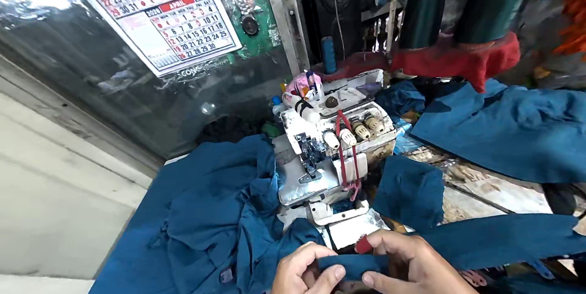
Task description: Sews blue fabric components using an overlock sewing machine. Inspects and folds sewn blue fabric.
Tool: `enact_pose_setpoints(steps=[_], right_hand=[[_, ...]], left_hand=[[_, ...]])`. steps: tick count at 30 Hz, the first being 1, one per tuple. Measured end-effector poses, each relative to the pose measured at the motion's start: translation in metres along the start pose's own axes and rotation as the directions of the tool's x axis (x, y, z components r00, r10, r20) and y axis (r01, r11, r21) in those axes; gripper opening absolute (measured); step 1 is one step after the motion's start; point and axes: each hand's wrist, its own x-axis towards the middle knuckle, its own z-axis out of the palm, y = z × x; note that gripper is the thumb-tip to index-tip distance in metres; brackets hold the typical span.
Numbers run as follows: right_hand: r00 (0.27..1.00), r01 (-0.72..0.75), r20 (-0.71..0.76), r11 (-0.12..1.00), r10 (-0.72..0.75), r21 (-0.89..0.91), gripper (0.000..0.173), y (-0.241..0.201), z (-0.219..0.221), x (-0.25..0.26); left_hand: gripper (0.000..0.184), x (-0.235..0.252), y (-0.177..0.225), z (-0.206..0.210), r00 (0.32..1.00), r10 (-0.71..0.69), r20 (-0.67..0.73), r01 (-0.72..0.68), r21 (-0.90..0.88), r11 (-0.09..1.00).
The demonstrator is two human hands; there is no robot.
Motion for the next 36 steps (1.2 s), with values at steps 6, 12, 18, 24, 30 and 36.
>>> enact_pose_setpoints(steps=[6, 12, 18, 24, 30, 36], right_hand=[[0.994, -0.098, 0.040, 0.995, 0.098, -0.003, 0.035, -0.017, 0.000, 0.005], [0.982, -0.181, -0.060, 0.982, 0.178, -0.047, 0.027, -0.028, 0.009, 0.003], [0.969, -0.243, -0.035, 0.970, 0.243, -0.010, 0.029, -0.032, 0.014, 0.003], [0.986, -0.161, -0.034, 0.987, 0.161, -0.018, 0.034, -0.021, 0.015, 0.002], [0.982, -0.115, -0.150, 0.993, 0.112, -0.009, 0.032, -0.011, 0.016, -0.005], [0.980, -0.178, -0.074, 0.982, 0.182, 0.054, 0.032, -0.012, 0.009, -0.011]], left_hand=[[0.021, 0.000, -0.006, -0.007, 0.996, -0.025, -0.080, 0.035, 0.128, 0.991], [0.023, 0.001, -0.009, -0.013, 0.999, -0.051, -0.003, 0.051, 0.038, 0.998], [0.015, -0.005, -0.017, -0.008, 0.989, -0.091, -0.119, 0.085, -0.053, 0.995], [0.029, -0.003, -0.026, -0.009, 0.984, -0.037, -0.173, 0.046, 0.048, 0.998], [0.022, -0.003, -0.036, -0.006, 0.993, 0.063, -0.102, -0.050, 0.124, 0.991], [0.013, 0.002, -0.035, 0.001, 0.972, 0.173, -0.160, -0.157, 0.107, 0.982]])
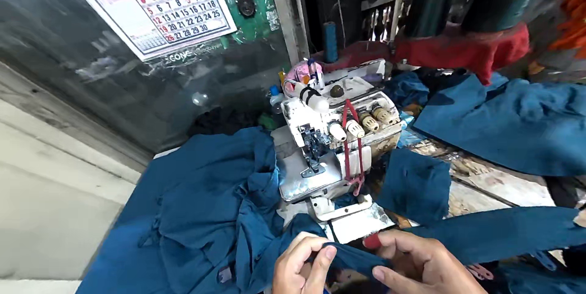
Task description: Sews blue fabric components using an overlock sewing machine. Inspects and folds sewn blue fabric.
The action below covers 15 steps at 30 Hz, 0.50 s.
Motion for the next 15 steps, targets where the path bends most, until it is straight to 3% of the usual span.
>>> enact_pose_setpoints(steps=[7, 15], right_hand=[[0.999, 0.002, -0.038, 0.998, -0.005, -0.065, 0.023, -0.002, -0.011, 0.000], [0.999, -0.033, -0.007, 0.998, 0.033, 0.057, 0.020, 0.001, -0.018, -0.004]], left_hand=[[0.010, 0.006, 0.013, 0.011, 0.998, -0.024, -0.052, 0.025, 0.021, 0.999], [0.013, 0.010, 0.013, 0.012, 1.000, -0.026, -0.013, 0.027, 0.045, 0.999]])
